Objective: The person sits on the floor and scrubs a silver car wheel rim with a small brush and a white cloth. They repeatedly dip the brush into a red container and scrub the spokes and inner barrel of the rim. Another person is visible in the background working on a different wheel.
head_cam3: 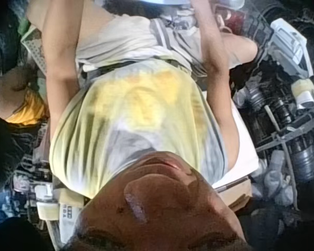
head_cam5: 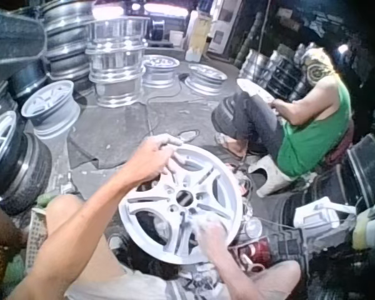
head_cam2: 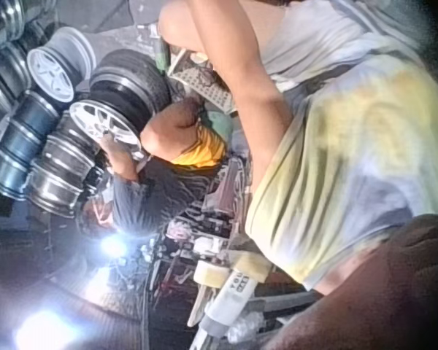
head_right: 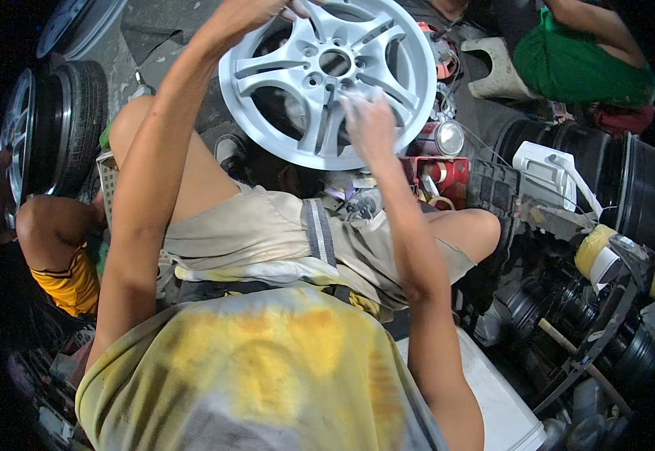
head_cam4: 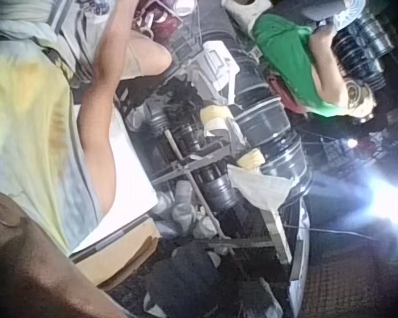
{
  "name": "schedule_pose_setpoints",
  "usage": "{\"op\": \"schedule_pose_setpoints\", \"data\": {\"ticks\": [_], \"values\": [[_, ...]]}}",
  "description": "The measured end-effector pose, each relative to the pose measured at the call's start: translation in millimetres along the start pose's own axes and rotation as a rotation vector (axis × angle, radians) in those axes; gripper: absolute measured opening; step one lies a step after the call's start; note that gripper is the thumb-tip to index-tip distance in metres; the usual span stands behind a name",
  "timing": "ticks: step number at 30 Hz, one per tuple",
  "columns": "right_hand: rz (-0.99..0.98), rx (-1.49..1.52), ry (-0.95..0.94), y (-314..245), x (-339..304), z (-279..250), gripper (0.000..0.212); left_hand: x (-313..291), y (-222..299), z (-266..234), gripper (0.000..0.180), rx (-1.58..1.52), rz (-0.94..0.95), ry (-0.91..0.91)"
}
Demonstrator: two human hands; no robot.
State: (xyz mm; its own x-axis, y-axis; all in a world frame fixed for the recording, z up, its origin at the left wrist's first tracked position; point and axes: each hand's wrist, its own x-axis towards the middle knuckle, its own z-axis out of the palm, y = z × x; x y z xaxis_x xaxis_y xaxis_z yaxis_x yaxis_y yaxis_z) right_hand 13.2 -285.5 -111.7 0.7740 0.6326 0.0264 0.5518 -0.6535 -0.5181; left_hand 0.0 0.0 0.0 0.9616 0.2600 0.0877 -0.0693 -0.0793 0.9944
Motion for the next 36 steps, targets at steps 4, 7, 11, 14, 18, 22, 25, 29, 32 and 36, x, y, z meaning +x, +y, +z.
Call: {"op": "schedule_pose_setpoints", "data": {"ticks": [4, 7, 11, 14, 18, 22, 25, 29, 32, 36], "values": [[-0.045, -0.287, 0.133, -44, 17, 52, 0.03, -10, 21, -22, 0.031, 0.195, 0.029, 0.088], [0.006, -0.399, 0.137, -42, -13, 56, 0.035, -25, 41, -9, 0.028, 0.305, 0.0, 0.054], [0.035, -0.304, 0.231, -42, -4, 59, 0.037, -25, 38, -8, 0.028, 0.469, 0.027, 0.079], [0.07, -0.349, 0.141, -49, 16, 56, 0.039, -17, 22, -8, 0.03, 0.549, 0.23, 0.073], [0.147, -0.372, -0.007, -56, 5, 53, 0.04, -18, 24, 0, 0.031, 0.598, 0.138, 0.013], [0.102, -0.341, -0.221, -18, -7, 51, 0.033, -7, 14, 11, 0.031, 0.611, 0.253, -0.018], [-0.184, -0.138, -0.049, 15, -23, -6, 0.03, -11, 11, 12, 0.029, 0.722, 0.266, -0.022], [-0.037, -0.431, 0.229, 84, -55, -71, 0.034, -11, 13, 30, 0.026, 0.779, 0.125, -0.087], [0.412, 0.051, 0.262, 85, -83, -86, 0.04, -3, -17, 37, 0.036, 0.814, 0.058, -0.249], [0.471, 0.098, 0.301, 101, -127, -39, 0.037, -2, -63, 70, 0.039, 0.844, -0.227, -0.433]]}}
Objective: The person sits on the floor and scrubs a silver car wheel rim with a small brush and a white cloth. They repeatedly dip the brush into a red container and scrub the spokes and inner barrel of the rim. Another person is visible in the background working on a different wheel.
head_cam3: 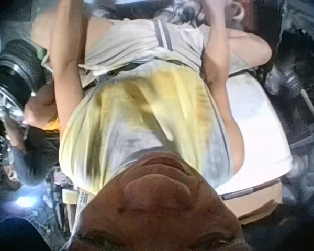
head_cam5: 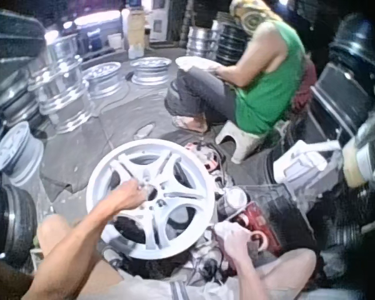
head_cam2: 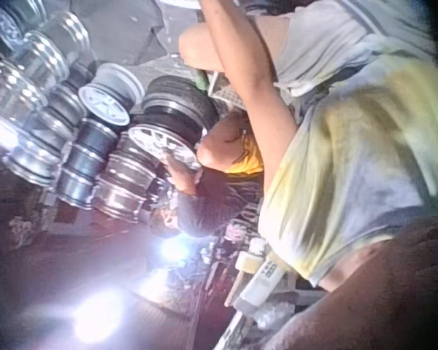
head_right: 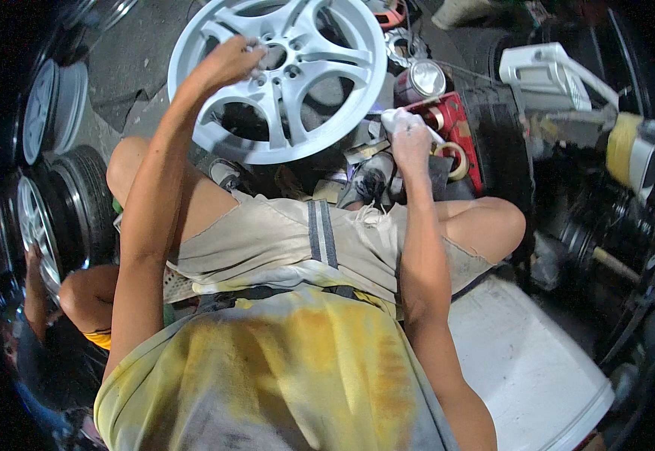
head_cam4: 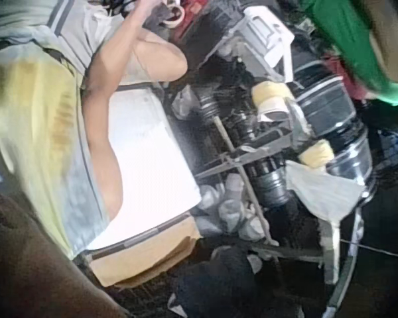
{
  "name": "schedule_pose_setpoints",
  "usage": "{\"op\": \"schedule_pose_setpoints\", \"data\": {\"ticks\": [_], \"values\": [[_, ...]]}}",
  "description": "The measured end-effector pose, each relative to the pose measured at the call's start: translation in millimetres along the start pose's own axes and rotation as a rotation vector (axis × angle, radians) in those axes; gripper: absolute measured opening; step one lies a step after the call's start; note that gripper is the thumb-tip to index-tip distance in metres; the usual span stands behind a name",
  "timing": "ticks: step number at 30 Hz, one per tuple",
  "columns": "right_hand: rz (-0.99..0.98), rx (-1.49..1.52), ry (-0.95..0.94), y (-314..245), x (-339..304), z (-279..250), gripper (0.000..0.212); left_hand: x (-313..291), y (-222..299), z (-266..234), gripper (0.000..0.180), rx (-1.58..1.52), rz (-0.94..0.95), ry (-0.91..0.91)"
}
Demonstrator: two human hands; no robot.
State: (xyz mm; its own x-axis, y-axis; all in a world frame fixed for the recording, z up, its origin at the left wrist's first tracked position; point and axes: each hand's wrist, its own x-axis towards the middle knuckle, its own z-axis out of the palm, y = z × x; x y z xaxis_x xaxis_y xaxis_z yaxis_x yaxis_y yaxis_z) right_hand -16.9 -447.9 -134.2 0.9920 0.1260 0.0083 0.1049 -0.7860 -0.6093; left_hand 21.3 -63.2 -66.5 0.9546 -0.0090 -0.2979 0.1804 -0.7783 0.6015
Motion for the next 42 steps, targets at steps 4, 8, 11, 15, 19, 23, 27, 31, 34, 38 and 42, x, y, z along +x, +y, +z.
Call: {"op": "schedule_pose_setpoints", "data": {"ticks": [4, 8, 11, 15, 19, 23, 27, 31, 34, 38, 42], "values": [[0.088, -0.151, -0.378, 12, -18, 15, 0.033, 4, -10, 51, 0.037, -0.199, -0.131, -0.159], [0.076, -0.162, -0.389, 16, -6, 31, 0.032, 15, 2, 80, 0.042, -0.232, -0.202, -0.123], [-0.015, -0.204, -0.506, 5, 4, 50, 0.033, 7, 1, 98, 0.048, -0.068, -0.22, -0.049], [0.018, -0.145, -0.51, 39, -3, 109, 0.042, -30, 34, 106, 0.039, -0.427, -0.248, -0.048], [0.304, 0.07, -0.636, 21, -13, 100, 0.054, -78, 35, 108, 0.034, -0.593, -0.395, -0.114], [0.465, 0.225, -0.759, 85, -2, 130, 0.058, -64, 52, 106, 0.034, -0.64, -0.404, -0.304], [0.669, 0.318, -0.654, 53, -4, 119, 0.058, -43, 44, 90, 0.03, -0.591, -0.422, -0.195], [0.656, 0.327, -0.568, 47, -9, 107, 0.058, -32, 48, 79, 0.029, -0.604, -0.244, 0.03], [0.405, 0.083, -0.622, 63, 3, 97, 0.051, -35, 52, 78, 0.031, -0.51, -0.107, -0.006], [-0.13, -0.15, -0.644, 47, 10, 49, 0.025, -65, 63, 91, 0.037, -0.549, -0.092, -0.224], [0.158, 0.574, -0.59, 5, 5, -33, 0.014, -79, 97, 111, 0.041, -0.603, -0.257, -0.415]]}}
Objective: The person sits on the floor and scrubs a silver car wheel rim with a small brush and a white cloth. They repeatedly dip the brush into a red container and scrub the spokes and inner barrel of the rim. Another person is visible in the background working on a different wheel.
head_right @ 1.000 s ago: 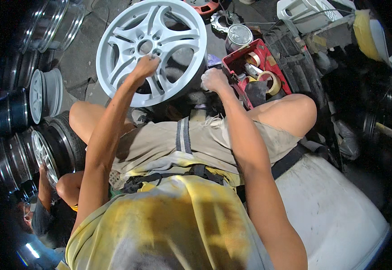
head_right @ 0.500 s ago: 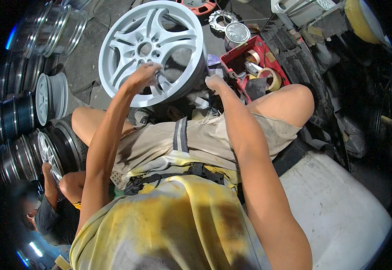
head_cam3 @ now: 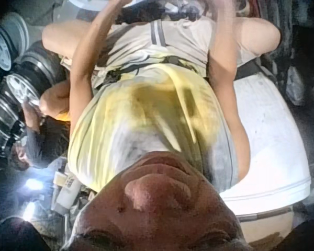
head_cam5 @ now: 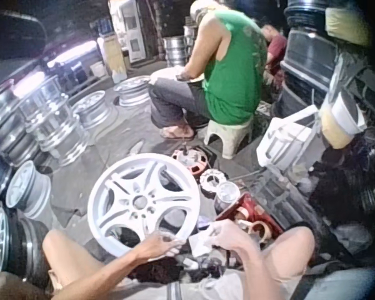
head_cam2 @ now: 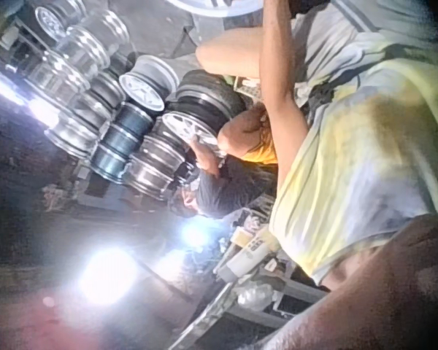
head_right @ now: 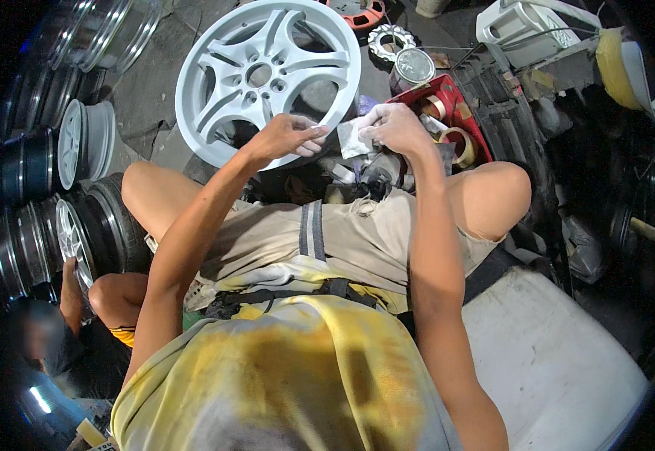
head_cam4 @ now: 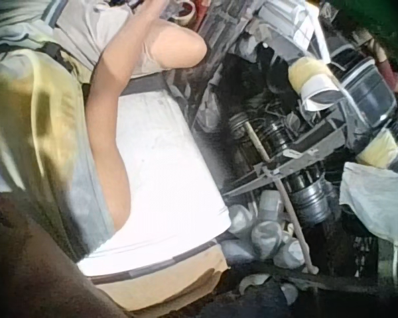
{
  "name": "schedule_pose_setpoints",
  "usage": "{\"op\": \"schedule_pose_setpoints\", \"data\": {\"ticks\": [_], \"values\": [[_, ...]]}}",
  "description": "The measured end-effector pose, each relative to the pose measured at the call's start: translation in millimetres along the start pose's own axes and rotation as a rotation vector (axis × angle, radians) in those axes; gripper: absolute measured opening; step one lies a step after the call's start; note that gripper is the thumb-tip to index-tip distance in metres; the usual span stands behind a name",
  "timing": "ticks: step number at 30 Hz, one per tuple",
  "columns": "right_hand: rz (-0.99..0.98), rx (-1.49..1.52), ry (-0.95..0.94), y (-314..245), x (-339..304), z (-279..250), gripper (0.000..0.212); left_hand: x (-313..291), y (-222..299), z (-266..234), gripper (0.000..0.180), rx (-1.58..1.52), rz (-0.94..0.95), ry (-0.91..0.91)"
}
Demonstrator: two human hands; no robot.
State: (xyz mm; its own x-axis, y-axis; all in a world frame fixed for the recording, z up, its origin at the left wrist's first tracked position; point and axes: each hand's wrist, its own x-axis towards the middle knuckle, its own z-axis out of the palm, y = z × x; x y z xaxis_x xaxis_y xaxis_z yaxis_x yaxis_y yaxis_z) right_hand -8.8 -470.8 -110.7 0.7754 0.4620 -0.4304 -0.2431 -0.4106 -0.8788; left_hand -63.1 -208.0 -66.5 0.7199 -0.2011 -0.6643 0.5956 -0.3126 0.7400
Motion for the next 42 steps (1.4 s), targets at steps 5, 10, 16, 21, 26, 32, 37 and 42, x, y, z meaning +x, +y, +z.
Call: {"op": "schedule_pose_setpoints", "data": {"ticks": [5, 10, 16, 21, 26, 32, 37, 42], "values": [[-0.147, 0.213, -0.049, -50, -18, -6, 0.024, 7, 12, -1, 0.03, -0.283, 0.109, -0.06], [-0.215, 0.239, 0.076, -65, -12, 19, 0.028, -10, 31, -21, 0.022, -0.227, 0.276, 0.078], [-0.506, -0.234, 0.103, -92, 4, 27, 0.029, -33, 68, -60, 0.038, 0.209, 0.382, -0.104], [-0.536, -0.203, 0.195, -117, 7, 31, 0.028, -21, 57, -75, 0.036, 0.412, 0.619, -0.049], [-0.598, -0.505, 0.337, -129, -10, -27, 0.026, -22, -7, -98, 0.032, 1.125, 0.736, 0.088], [-0.511, -0.566, 0.441, -87, 3, -67, 0.028, -8, -82, -94, 0.032, 1.372, 0.972, -0.178], [-0.561, -0.619, 0.391, -86, 19, -52, 0.03, 25, -42, -133, 0.027, 1.426, 0.852, -0.013], [-0.518, -0.66, 0.474, -83, 24, -54, 0.031, -1, -66, -102, 0.035, 1.505, 0.983, -0.171]]}}
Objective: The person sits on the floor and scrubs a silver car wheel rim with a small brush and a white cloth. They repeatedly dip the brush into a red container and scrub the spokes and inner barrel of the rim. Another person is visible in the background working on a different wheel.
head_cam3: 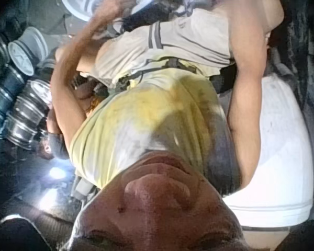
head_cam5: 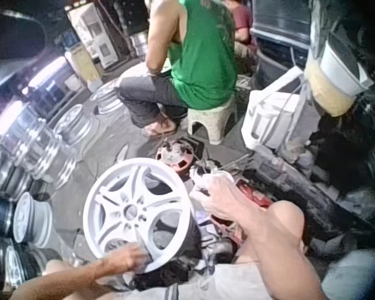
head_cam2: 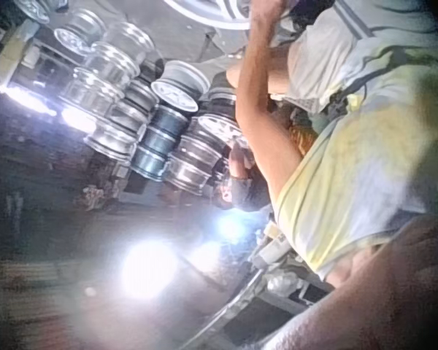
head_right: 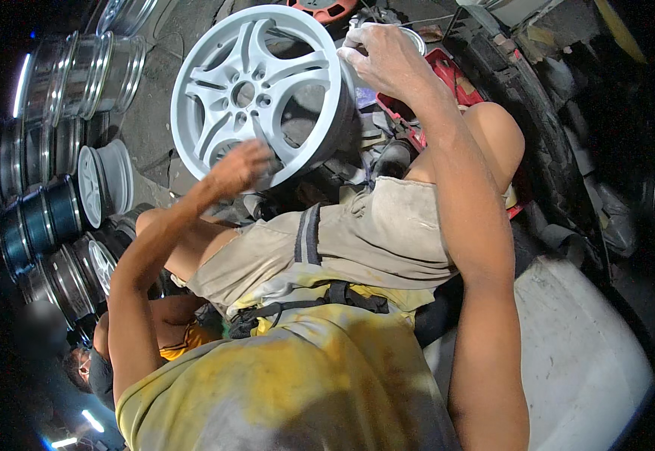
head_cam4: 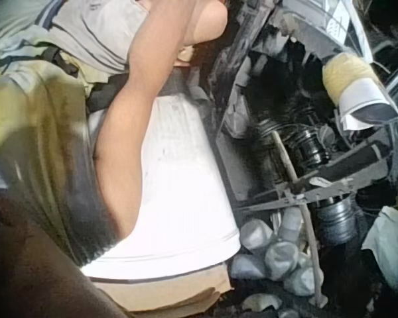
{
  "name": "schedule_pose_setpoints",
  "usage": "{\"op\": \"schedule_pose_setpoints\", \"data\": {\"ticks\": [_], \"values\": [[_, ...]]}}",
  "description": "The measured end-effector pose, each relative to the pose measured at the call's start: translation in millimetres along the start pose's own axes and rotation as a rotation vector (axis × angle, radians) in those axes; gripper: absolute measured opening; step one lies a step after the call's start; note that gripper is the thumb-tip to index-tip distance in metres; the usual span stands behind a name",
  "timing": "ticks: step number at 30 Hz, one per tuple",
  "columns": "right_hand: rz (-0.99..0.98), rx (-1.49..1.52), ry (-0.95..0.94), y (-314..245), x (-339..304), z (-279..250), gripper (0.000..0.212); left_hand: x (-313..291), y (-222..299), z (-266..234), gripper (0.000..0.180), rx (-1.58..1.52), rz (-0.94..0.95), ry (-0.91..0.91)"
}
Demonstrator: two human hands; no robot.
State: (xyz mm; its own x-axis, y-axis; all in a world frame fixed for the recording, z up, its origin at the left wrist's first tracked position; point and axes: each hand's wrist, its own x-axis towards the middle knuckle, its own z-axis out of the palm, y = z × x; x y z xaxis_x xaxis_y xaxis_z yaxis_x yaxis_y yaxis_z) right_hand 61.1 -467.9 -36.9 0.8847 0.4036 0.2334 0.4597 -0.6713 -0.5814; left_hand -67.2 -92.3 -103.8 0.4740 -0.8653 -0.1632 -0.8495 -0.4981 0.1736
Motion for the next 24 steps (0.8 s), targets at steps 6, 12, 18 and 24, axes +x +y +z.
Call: {"op": "schedule_pose_setpoints", "data": {"ticks": [6, 12, 18, 24], "values": [[-0.031, 0.043, -0.041, 4, 5, 7, 0.03, 13, -52, -2, 0.036, -0.08, -0.3, -0.038], [0.032, 0.004, -0.036, 4, -1, -1, 0.029, -3, -24, 14, 0.042, -0.148, -0.138, -0.09], [0.004, 0.023, -0.053, 4, 1, 6, 0.027, 8, -50, -8, 0.035, 0.067, -0.372, -0.071], [0.003, 0.039, -0.094, 8, -7, -1, 0.028, 9, -53, -20, 0.047, 0.006, -0.313, -0.033]]}}
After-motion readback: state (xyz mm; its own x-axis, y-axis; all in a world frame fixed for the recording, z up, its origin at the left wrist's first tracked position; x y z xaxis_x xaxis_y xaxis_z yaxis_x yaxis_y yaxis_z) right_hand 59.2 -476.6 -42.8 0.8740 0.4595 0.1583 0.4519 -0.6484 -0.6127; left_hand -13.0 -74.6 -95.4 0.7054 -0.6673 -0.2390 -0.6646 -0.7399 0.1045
